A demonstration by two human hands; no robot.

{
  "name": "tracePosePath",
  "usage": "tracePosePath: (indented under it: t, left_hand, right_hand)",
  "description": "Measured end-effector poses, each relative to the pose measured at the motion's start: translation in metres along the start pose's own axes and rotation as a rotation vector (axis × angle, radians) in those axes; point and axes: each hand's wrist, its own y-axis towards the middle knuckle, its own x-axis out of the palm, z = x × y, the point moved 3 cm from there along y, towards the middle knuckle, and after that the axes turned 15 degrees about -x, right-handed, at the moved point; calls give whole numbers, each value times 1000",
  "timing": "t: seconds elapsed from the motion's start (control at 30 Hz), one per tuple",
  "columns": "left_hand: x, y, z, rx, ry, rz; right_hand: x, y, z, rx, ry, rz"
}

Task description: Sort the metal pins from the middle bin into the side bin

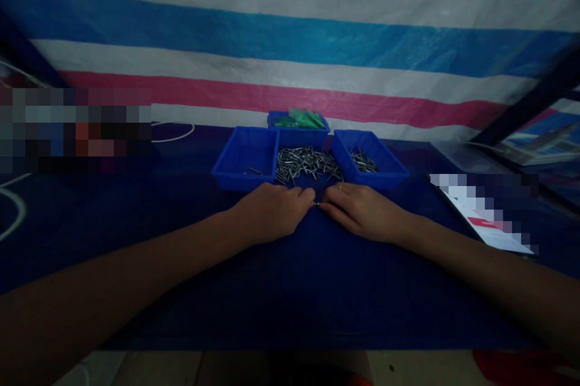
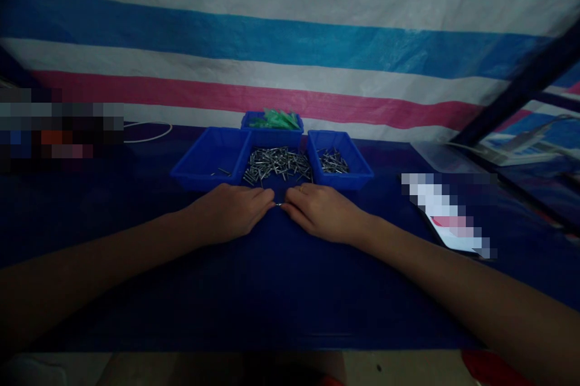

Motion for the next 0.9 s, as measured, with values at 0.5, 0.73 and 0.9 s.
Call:
tracePosePath:
  t: [0.5,0.73,0.9]
  left_hand:
    - [0,0,-1,47,-1,-14]
    - [-1,-1,-4,69,-47,-50]
    - [-1,-1,-6,104,-77,-68]
  right_hand:
    - [-2,-2,0,-30,7,-4]
    - [-1,-3,0,-36,13,0]
    - [-1,-4,0,-54,-3,7]
